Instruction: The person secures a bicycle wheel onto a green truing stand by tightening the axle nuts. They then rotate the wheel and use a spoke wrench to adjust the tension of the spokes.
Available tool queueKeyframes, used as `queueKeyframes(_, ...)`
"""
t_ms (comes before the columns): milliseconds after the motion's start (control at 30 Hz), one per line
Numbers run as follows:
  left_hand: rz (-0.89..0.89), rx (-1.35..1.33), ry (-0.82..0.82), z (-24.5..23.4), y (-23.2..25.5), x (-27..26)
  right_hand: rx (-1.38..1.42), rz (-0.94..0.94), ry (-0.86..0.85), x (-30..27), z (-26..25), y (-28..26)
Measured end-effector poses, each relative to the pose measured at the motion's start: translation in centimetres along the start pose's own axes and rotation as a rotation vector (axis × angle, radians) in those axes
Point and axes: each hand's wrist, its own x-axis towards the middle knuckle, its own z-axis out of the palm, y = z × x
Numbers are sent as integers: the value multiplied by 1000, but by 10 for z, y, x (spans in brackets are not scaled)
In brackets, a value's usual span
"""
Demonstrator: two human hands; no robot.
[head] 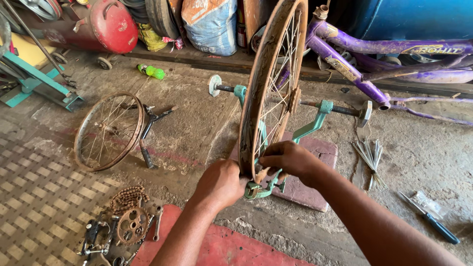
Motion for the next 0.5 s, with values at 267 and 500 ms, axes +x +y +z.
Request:
queueKeyframes(267,-8,1,39,1,2,0,327,-42,-117,16,2,22)
queueKeyframes(500,16,34,91,2,0,3,510,-61,-185,16,7,11)
